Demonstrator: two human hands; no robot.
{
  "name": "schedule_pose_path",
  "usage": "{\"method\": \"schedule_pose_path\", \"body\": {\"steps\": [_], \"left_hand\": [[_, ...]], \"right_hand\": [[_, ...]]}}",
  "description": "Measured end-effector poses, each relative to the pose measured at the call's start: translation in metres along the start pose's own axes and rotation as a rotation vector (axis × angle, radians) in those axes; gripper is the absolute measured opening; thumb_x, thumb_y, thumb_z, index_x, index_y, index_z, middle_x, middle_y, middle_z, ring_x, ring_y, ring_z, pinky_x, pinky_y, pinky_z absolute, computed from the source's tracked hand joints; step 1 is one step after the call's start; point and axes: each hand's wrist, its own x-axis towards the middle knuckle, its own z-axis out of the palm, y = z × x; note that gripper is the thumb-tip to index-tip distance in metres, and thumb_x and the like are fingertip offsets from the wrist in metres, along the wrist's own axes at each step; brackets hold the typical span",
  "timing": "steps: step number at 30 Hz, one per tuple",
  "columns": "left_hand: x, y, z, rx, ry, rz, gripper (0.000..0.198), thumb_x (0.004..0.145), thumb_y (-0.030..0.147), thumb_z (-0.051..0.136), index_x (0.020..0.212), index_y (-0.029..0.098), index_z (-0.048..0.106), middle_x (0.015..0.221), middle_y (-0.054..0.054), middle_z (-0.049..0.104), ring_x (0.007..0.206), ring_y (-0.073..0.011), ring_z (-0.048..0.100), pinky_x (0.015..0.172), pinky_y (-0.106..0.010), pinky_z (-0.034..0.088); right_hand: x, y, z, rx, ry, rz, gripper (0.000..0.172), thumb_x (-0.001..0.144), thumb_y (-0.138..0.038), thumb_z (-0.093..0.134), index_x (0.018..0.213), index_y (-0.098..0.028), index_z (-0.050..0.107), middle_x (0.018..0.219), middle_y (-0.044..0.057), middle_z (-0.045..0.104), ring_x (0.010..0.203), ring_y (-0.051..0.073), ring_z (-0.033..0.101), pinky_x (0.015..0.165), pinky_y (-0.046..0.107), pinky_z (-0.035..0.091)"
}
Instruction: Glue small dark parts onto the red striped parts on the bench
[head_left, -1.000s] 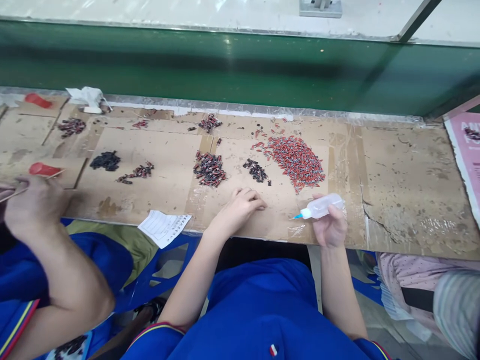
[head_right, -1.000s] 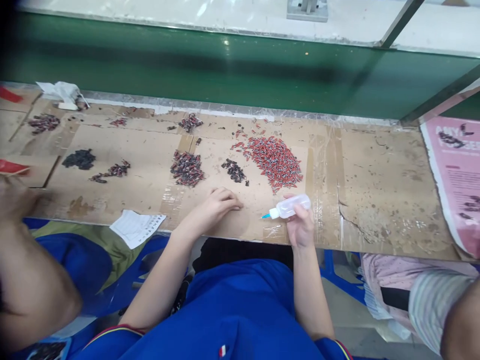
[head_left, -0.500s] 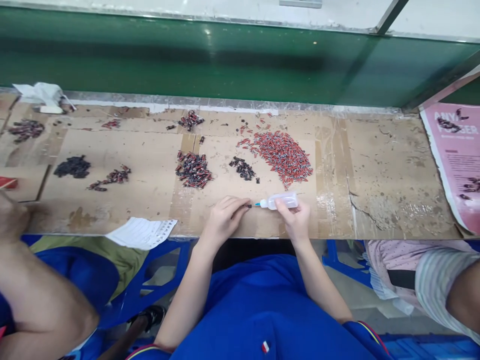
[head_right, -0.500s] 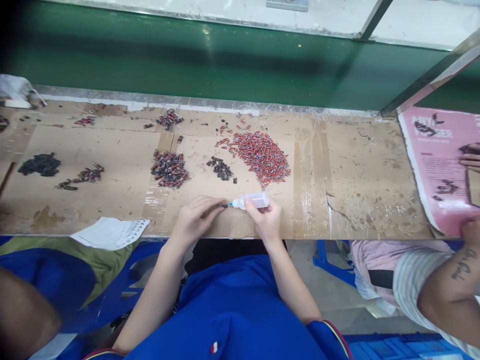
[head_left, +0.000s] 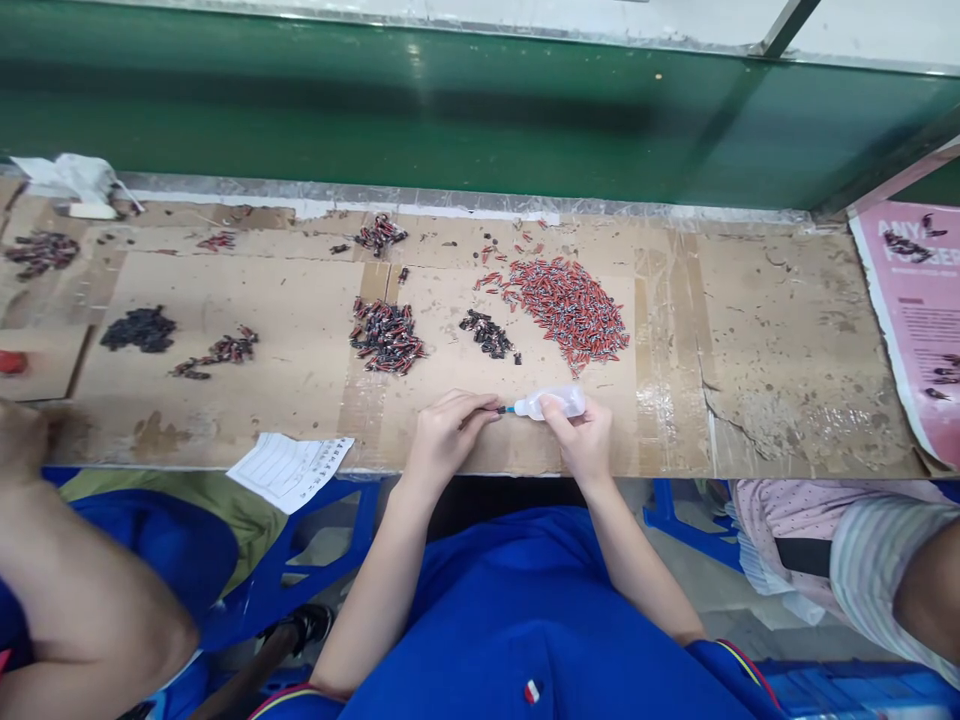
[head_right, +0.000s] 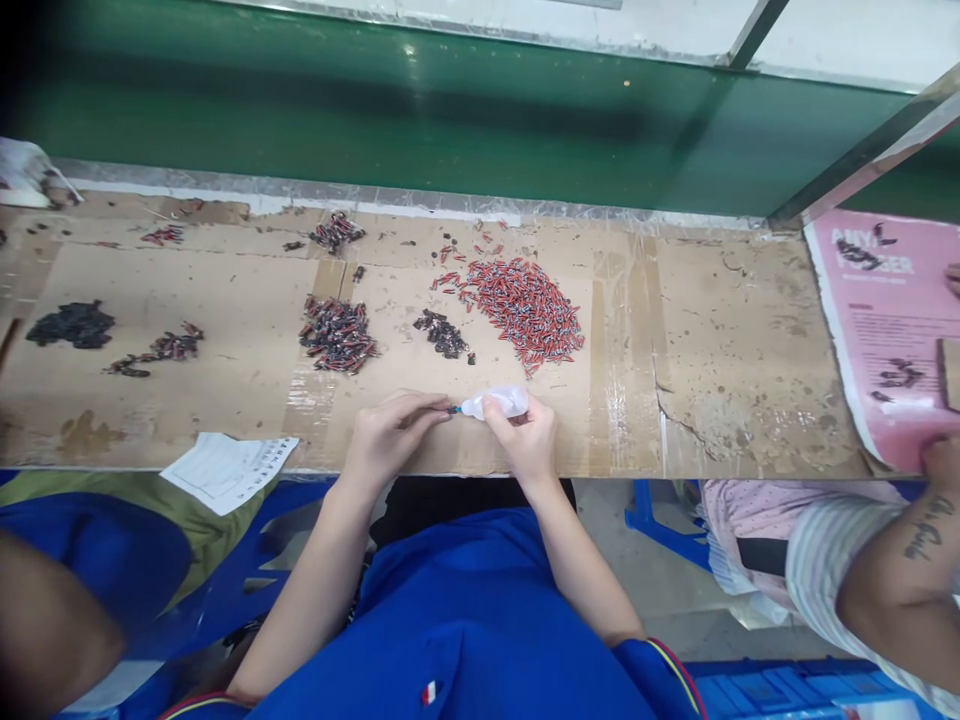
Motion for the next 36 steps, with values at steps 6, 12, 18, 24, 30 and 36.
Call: {"method": "schedule_pose_path", "body": {"steps": [6, 12, 18, 24, 30, 36], "left_hand": [[0.000, 0.004, 0.000, 0.022, -0.007, -0.037, 0.007, 0.084, 0.022, 0.066, 0.086, 0.022, 0.073, 0.083, -0.002, 0.077, 0.077, -0.0165, 0.071, 0.075, -0.029, 0.059], [0.000, 0.004, 0.000, 0.019, 0.001, -0.047, 0.006, 0.083, 0.021, 0.068, 0.084, 0.022, 0.073, 0.083, -0.002, 0.077, 0.077, -0.0170, 0.071, 0.075, -0.030, 0.059], [-0.001, 0.002, 0.001, 0.053, -0.001, -0.048, 0.006, 0.084, 0.023, 0.067, 0.085, 0.022, 0.073, 0.084, -0.002, 0.077, 0.076, -0.0169, 0.071, 0.075, -0.030, 0.059], [0.000, 0.000, 0.002, 0.103, -0.024, -0.021, 0.009, 0.086, 0.024, 0.064, 0.086, 0.023, 0.073, 0.083, -0.002, 0.076, 0.076, -0.0171, 0.070, 0.074, -0.030, 0.058], [0.000, -0.004, 0.002, 0.094, -0.033, 0.031, 0.011, 0.087, 0.025, 0.062, 0.089, 0.023, 0.073, 0.083, -0.004, 0.075, 0.079, -0.0194, 0.066, 0.075, -0.034, 0.056], [0.001, -0.006, 0.002, 0.148, -0.058, 0.020, 0.012, 0.087, 0.026, 0.061, 0.085, 0.024, 0.072, 0.083, -0.006, 0.069, 0.088, -0.0225, 0.058, 0.081, -0.037, 0.052]], "right_hand": [[-0.001, 0.000, -0.001, 0.002, 0.050, 0.004, 0.022, 0.072, -0.039, 0.068, 0.068, -0.017, 0.069, 0.066, 0.003, 0.070, 0.062, 0.018, 0.064, 0.059, 0.029, 0.051], [-0.001, 0.000, -0.002, 0.024, 0.090, 0.014, 0.023, 0.069, -0.040, 0.069, 0.065, -0.017, 0.068, 0.064, 0.003, 0.070, 0.061, 0.019, 0.064, 0.058, 0.030, 0.051], [-0.001, -0.001, -0.001, 0.017, 0.012, 0.009, 0.022, 0.069, -0.039, 0.069, 0.067, -0.017, 0.069, 0.064, 0.003, 0.071, 0.060, 0.018, 0.063, 0.057, 0.029, 0.050], [0.000, -0.004, 0.000, 0.001, 0.051, 0.014, 0.021, 0.068, -0.038, 0.067, 0.063, -0.017, 0.067, 0.061, 0.002, 0.067, 0.058, 0.017, 0.061, 0.055, 0.028, 0.049], [0.000, -0.003, -0.011, 0.039, 0.095, 0.031, 0.026, 0.067, -0.043, 0.068, 0.072, -0.018, 0.065, 0.068, 0.003, 0.069, 0.063, 0.018, 0.063, 0.059, 0.030, 0.052], [-0.006, -0.010, -0.035, -0.406, 0.149, -0.016, 0.047, 0.068, -0.048, 0.073, 0.103, -0.019, 0.065, 0.074, 0.003, 0.068, 0.059, 0.017, 0.058, 0.062, 0.033, 0.051]]}}
